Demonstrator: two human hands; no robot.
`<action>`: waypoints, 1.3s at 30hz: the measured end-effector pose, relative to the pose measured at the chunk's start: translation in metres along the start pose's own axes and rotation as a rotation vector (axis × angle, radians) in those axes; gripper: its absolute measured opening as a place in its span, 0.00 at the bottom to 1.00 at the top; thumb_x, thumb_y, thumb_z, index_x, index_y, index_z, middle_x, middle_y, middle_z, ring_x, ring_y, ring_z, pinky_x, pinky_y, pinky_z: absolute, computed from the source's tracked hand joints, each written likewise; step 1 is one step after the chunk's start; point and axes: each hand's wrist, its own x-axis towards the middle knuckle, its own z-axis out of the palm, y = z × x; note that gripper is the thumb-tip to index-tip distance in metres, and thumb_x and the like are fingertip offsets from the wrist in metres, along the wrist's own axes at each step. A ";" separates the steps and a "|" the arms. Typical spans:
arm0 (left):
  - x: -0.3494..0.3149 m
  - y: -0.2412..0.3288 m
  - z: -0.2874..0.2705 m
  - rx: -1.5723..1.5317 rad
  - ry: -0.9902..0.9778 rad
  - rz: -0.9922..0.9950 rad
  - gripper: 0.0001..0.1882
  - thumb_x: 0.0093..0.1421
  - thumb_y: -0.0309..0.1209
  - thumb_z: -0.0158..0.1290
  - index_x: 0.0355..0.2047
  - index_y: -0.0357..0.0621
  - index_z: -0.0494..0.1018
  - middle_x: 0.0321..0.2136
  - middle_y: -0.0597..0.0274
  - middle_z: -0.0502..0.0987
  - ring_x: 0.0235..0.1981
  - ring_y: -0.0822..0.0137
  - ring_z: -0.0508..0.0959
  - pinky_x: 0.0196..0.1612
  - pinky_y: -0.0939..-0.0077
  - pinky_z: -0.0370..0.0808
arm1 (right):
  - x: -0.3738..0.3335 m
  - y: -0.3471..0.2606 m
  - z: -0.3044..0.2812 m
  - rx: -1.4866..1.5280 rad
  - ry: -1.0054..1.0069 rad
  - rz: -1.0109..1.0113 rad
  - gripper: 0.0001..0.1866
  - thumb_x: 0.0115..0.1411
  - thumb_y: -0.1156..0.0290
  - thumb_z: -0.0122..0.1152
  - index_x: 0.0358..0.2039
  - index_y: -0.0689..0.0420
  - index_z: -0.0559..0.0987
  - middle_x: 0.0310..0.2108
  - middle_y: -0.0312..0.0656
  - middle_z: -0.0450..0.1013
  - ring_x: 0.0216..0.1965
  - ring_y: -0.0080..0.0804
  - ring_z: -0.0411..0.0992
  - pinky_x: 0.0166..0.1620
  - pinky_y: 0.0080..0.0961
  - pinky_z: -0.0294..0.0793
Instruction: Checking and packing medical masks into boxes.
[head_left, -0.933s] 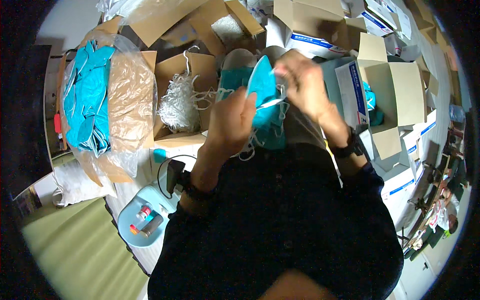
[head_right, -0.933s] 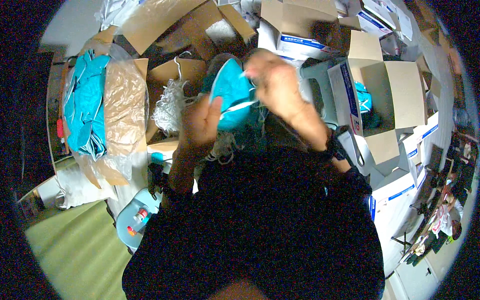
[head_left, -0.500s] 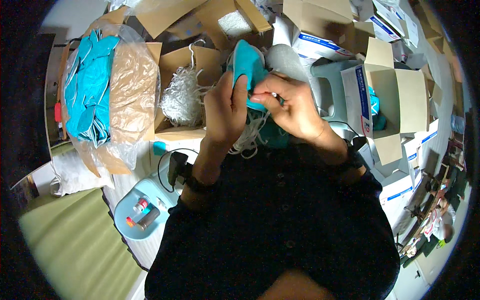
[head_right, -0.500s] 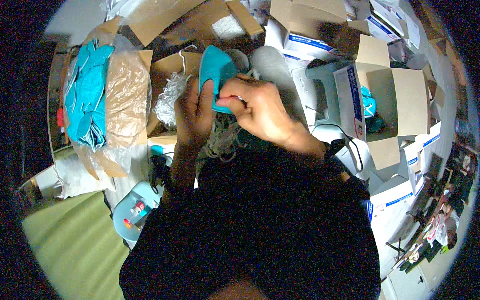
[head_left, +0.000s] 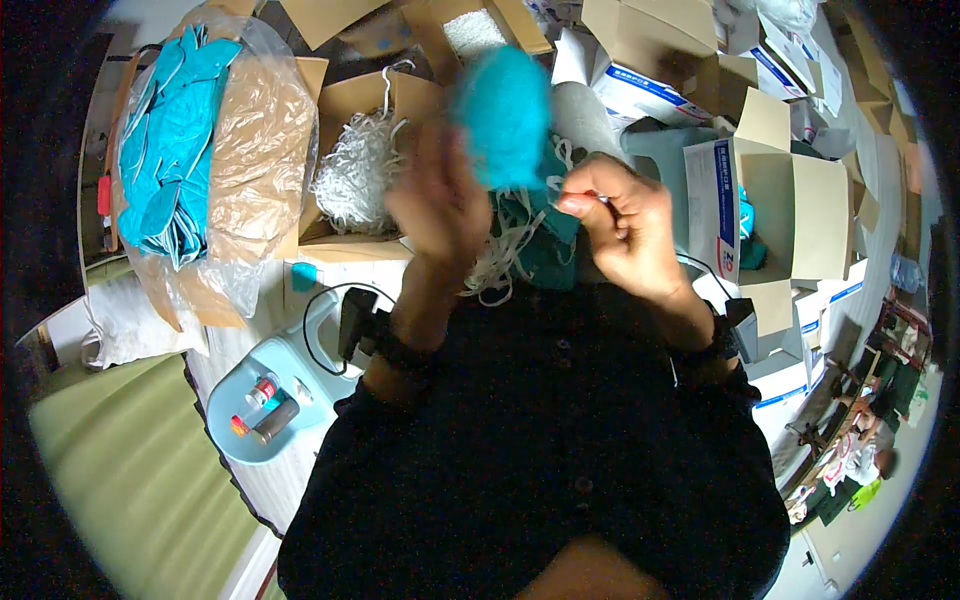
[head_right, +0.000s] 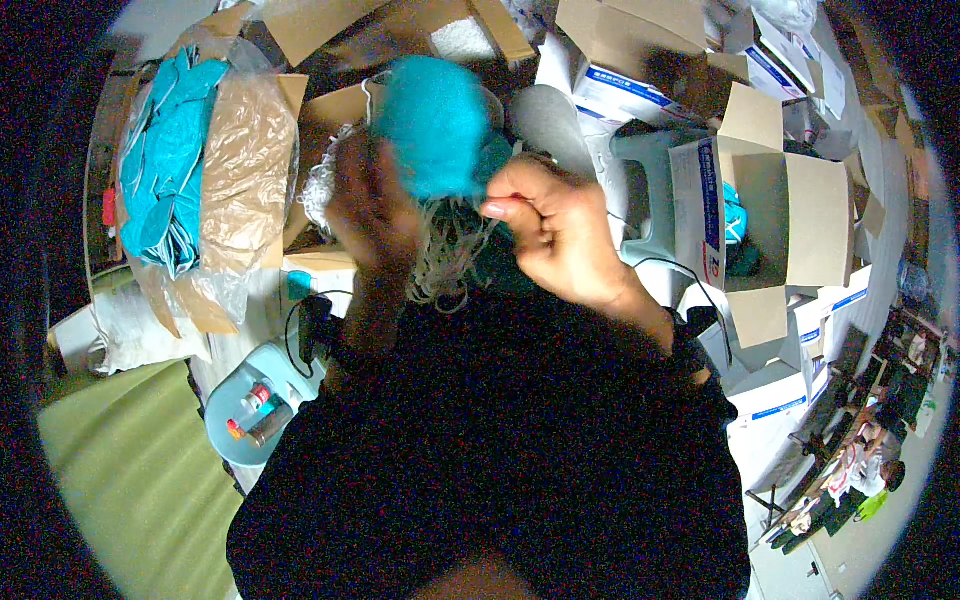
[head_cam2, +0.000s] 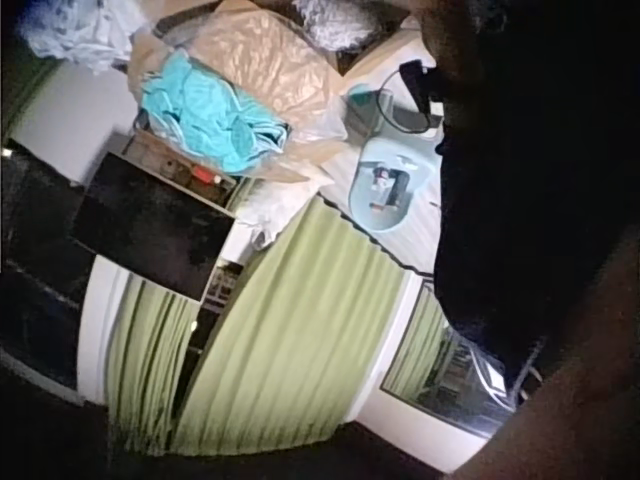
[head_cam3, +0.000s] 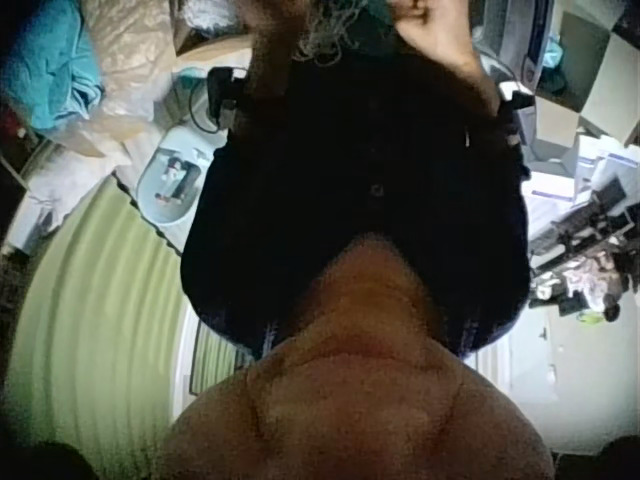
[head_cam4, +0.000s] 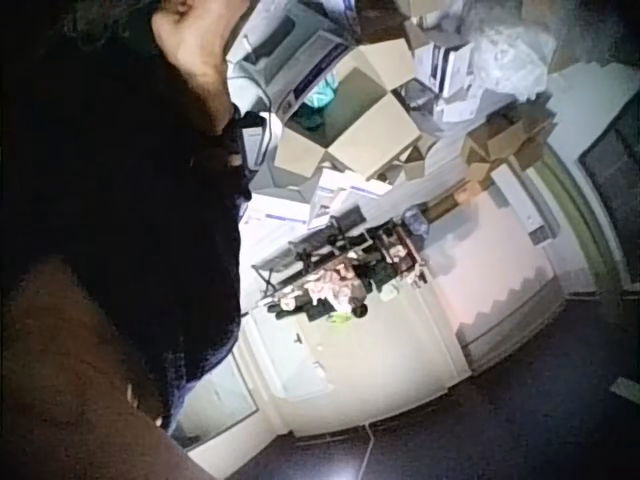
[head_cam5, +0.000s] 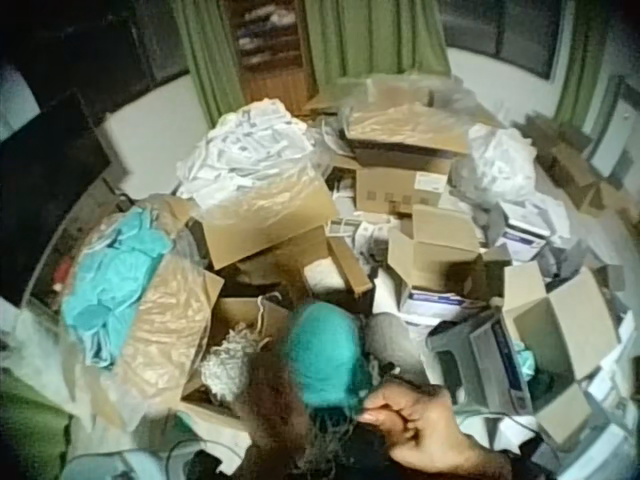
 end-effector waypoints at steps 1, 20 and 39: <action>0.006 -0.013 -0.008 0.088 0.068 -0.055 0.05 0.63 0.29 0.47 0.34 0.41 0.70 0.17 0.61 0.68 0.17 0.77 0.65 0.20 0.76 0.63 | -0.001 0.003 0.001 0.035 0.028 -0.042 0.03 0.53 0.82 0.59 0.26 0.60 0.74 0.20 0.38 0.69 0.23 0.27 0.68 0.28 0.23 0.67; 0.006 -0.038 -0.018 -0.530 -0.659 -0.566 0.12 0.56 0.36 0.55 0.32 0.38 0.76 0.26 0.62 0.78 0.26 0.71 0.75 0.31 0.79 0.71 | 0.016 0.074 0.027 -0.076 -0.337 0.103 0.05 0.54 0.75 0.62 0.28 0.59 0.75 0.22 0.33 0.70 0.24 0.15 0.65 0.27 0.17 0.64; -0.006 0.011 -0.055 -0.141 -0.540 0.023 0.03 0.54 0.26 0.55 0.29 0.39 0.75 0.21 0.52 0.74 0.21 0.57 0.74 0.25 0.69 0.68 | 0.000 0.082 -0.016 -0.042 0.126 0.132 0.05 0.51 0.85 0.57 0.25 0.61 0.76 0.21 0.36 0.72 0.26 0.21 0.68 0.32 0.20 0.69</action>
